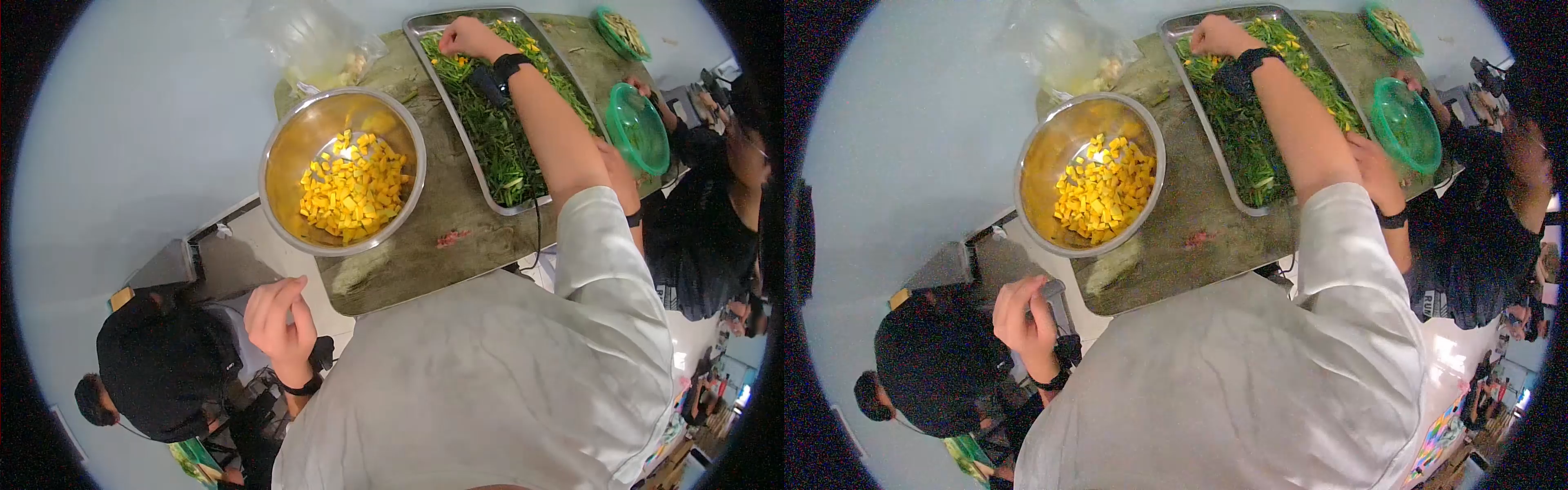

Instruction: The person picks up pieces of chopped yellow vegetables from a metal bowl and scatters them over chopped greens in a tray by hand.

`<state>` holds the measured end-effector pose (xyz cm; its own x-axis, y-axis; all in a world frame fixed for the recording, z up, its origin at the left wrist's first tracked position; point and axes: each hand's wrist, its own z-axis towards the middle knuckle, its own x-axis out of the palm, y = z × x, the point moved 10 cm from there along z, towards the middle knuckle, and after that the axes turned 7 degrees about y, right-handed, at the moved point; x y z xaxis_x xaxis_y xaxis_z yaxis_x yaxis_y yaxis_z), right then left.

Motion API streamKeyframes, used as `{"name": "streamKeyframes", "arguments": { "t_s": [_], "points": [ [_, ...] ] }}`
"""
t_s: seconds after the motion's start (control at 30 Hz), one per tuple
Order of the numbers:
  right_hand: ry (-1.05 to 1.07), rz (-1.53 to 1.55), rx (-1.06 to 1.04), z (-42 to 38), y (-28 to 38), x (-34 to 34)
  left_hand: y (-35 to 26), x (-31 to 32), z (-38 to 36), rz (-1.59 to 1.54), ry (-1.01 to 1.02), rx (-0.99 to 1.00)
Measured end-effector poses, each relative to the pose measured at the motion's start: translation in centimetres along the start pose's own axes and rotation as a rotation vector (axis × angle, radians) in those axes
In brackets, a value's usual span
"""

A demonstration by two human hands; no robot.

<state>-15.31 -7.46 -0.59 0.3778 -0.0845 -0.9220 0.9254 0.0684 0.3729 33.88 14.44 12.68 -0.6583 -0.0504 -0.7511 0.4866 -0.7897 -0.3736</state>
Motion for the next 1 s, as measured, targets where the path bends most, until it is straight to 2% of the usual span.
{"name": "streamKeyframes", "arguments": {
  "t_s": [0.03, 0.13, 0.17, 0.27, 0.57, 0.67, 0.77, 0.87, 1.0],
  "points": [
    [0.085, 0.081, 0.009, 0.1, 0.1, 1.4, -0.1, -0.2, -0.1, 0.006, -0.001, -0.010],
    [0.060, -0.064, 0.123, 0.6, -0.5, 2.5, -0.1, -0.7, -0.5, 0.014, -0.017, -0.032],
    [0.079, -0.051, 0.079, 0.9, -0.3, 2.9, -0.1, -0.8, -0.5, 0.013, -0.021, -0.039],
    [0.083, -0.141, 0.159, 0.8, -0.2, 3.3, -0.4, -1.1, -0.3, 0.024, -0.011, -0.044],
    [0.021, -0.210, 0.095, 1.0, 0.0, 3.9, -0.8, -0.9, 0.1, 0.043, 0.014, -0.021],
    [0.038, -0.383, 0.045, 1.1, 0.9, 4.2, -0.9, -0.9, -0.1, 0.044, 0.008, -0.012],
    [-0.032, -0.429, -0.034, 0.9, 2.0, 3.9, -1.1, -1.1, 0.0, 0.050, 0.004, -0.004],
    [0.046, -0.404, -0.015, 1.1, 2.0, 4.2, -1.4, -1.3, 0.0, 0.062, 0.006, 0.007],
    [-0.134, -0.441, -0.127, 0.8, 2.4, 3.2, -1.7, -1.3, 0.3, 0.075, 0.030, 0.025]
  ]
}}
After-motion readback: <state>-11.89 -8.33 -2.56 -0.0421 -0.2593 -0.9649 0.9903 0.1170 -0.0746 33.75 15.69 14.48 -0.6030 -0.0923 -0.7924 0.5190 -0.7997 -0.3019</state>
